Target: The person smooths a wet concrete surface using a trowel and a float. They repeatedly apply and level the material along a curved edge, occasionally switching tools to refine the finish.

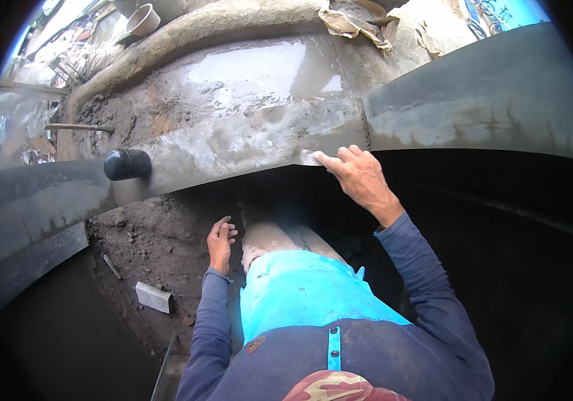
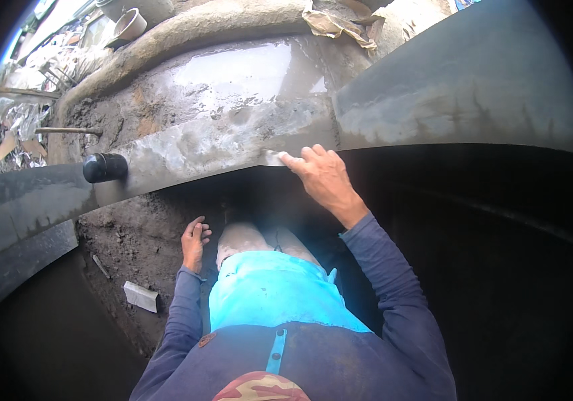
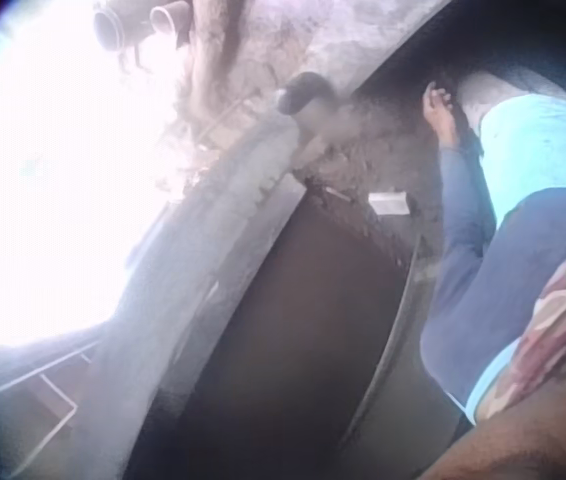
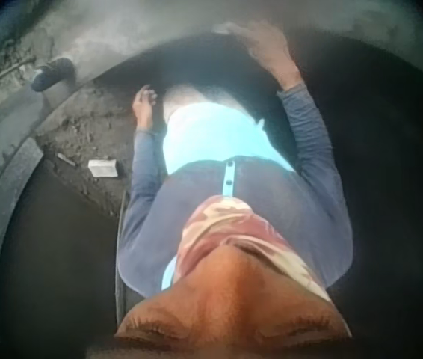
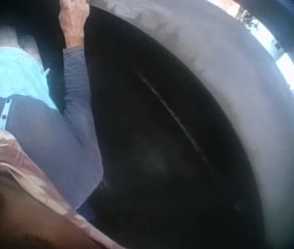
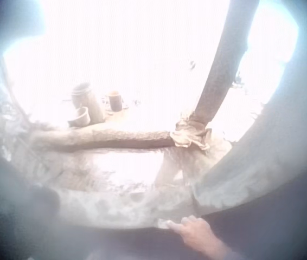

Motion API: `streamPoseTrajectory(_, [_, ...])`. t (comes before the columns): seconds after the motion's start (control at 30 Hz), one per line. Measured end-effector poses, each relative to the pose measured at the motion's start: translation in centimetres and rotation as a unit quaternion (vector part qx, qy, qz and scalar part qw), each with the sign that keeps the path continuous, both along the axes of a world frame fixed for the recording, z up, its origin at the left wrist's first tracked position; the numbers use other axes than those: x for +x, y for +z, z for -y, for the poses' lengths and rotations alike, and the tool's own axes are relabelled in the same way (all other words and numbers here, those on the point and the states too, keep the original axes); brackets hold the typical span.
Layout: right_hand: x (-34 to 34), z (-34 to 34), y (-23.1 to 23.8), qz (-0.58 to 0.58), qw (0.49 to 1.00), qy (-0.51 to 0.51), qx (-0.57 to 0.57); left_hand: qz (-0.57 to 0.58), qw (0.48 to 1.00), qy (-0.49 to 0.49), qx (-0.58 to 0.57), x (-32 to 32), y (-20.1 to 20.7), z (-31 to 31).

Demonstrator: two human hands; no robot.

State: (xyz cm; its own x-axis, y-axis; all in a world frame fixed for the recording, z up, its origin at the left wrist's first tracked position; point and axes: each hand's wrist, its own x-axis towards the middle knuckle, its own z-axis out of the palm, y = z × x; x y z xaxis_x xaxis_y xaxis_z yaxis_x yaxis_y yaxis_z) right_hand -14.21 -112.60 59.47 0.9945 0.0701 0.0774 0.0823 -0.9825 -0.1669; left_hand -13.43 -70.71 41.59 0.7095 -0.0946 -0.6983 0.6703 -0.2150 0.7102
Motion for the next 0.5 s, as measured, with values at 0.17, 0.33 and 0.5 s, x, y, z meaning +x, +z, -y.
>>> streamPoseTrajectory(0.17, [-2.5, 3.7, 1.6, -0.08, 0.994, -0.058, -0.056, 0.028, 1.0, 0.008, 0.012, 1.4, 1.5, -2.6])
streamPoseTrajectory(0.33, [1.3, -0.4, 0.8, -0.016, 0.997, -0.038, -0.063, 0.04, 0.999, -0.022, 0.028, 1.8, 0.1, -3.6])
streamPoseTrajectory(0.5, [-2.4, 2.4, 2.9, -0.093, 0.986, -0.106, -0.09, 0.046, 0.998, -0.033, 0.025, 1.4, 0.7, -4.6])
